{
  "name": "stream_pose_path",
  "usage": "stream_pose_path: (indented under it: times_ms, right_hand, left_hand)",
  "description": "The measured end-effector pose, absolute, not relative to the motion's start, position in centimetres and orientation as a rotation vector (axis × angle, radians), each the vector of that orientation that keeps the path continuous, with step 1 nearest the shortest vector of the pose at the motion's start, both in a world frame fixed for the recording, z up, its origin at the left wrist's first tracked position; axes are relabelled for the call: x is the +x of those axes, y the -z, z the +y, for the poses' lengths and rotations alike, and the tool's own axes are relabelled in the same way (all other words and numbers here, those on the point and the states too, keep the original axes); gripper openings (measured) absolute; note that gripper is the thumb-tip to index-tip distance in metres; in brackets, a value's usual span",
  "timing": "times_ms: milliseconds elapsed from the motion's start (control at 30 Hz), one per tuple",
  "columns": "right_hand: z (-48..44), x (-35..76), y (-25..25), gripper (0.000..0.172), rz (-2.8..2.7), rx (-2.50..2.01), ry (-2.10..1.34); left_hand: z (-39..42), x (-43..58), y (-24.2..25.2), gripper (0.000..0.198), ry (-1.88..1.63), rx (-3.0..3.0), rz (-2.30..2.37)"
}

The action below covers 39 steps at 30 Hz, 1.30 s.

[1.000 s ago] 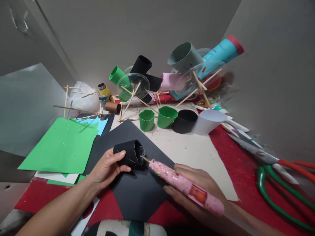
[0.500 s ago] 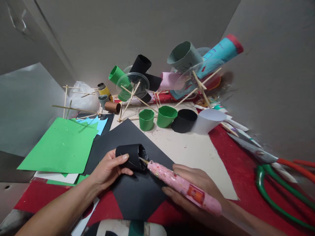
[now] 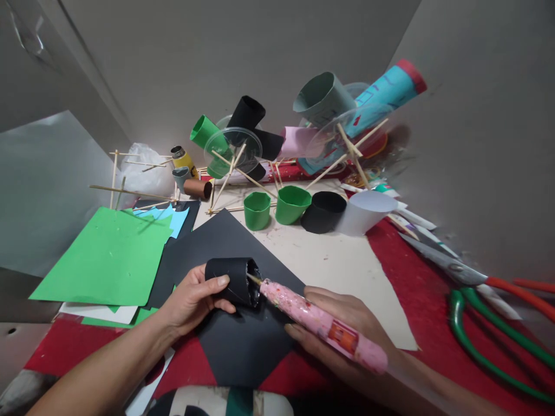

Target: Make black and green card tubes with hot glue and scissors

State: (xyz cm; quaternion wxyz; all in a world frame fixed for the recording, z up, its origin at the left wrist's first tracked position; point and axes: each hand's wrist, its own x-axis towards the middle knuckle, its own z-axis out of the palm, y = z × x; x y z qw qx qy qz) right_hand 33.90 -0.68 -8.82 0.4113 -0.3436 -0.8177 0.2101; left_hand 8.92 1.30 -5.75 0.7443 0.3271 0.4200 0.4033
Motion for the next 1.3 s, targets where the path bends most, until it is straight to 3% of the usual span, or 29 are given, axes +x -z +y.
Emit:
stream_pose_path:
  times_ms: [1300]
  right_hand:
    - [-0.64,34.22,8.26,0.032,-2.023,-0.897,-0.573]
  left_hand:
    - [1.24,8.74,6.00,0.018,-0.841,0.754,0.829]
